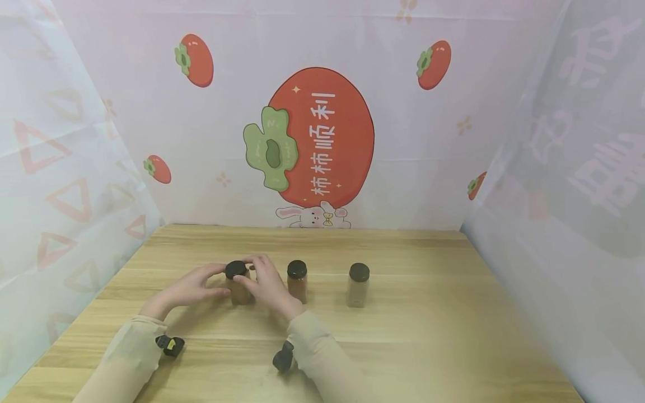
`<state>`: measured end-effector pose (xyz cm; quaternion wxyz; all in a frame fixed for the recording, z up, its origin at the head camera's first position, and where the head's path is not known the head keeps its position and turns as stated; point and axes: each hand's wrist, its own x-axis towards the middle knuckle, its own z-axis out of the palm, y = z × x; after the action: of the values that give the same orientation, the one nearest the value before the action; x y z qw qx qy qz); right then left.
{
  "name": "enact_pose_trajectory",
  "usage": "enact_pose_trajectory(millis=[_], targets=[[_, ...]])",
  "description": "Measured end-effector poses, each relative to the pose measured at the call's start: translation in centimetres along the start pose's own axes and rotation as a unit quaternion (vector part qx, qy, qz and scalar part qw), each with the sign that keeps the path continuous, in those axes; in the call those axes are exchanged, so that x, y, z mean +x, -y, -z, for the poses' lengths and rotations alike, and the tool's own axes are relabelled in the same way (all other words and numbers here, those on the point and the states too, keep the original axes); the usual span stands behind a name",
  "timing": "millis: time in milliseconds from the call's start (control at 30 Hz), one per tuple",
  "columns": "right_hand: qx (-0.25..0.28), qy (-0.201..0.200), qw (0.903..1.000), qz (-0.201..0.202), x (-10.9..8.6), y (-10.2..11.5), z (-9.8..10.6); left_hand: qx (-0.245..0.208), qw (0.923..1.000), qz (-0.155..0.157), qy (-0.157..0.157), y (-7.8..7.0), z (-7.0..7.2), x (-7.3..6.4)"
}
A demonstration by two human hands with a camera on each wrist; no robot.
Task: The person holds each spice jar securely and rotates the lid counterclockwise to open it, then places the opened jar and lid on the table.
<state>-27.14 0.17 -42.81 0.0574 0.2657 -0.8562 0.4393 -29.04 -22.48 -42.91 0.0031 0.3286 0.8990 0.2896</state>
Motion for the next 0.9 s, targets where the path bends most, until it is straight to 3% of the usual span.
enact_pose_trajectory(millis=[167, 567, 900], targets=[[-0.001, 0.023, 0.9995, 0.021, 0.1, -0.1, 0.4, 0.003, 1.0, 0.001, 0.001, -0.1, 0.0, 0.0], [-0.001, 0.09, 0.9957, 0.021, 0.3, -0.2, 1.3, 0.004, 1.0, 0.007, 0.002, -0.3, 0.1, 0.0], [0.005, 0.105, 0.9943, 0.017, 0.3, -0.3, 1.6, 0.002, 1.0, 0.007, 0.004, -0.3, 0.0, 0.1]])
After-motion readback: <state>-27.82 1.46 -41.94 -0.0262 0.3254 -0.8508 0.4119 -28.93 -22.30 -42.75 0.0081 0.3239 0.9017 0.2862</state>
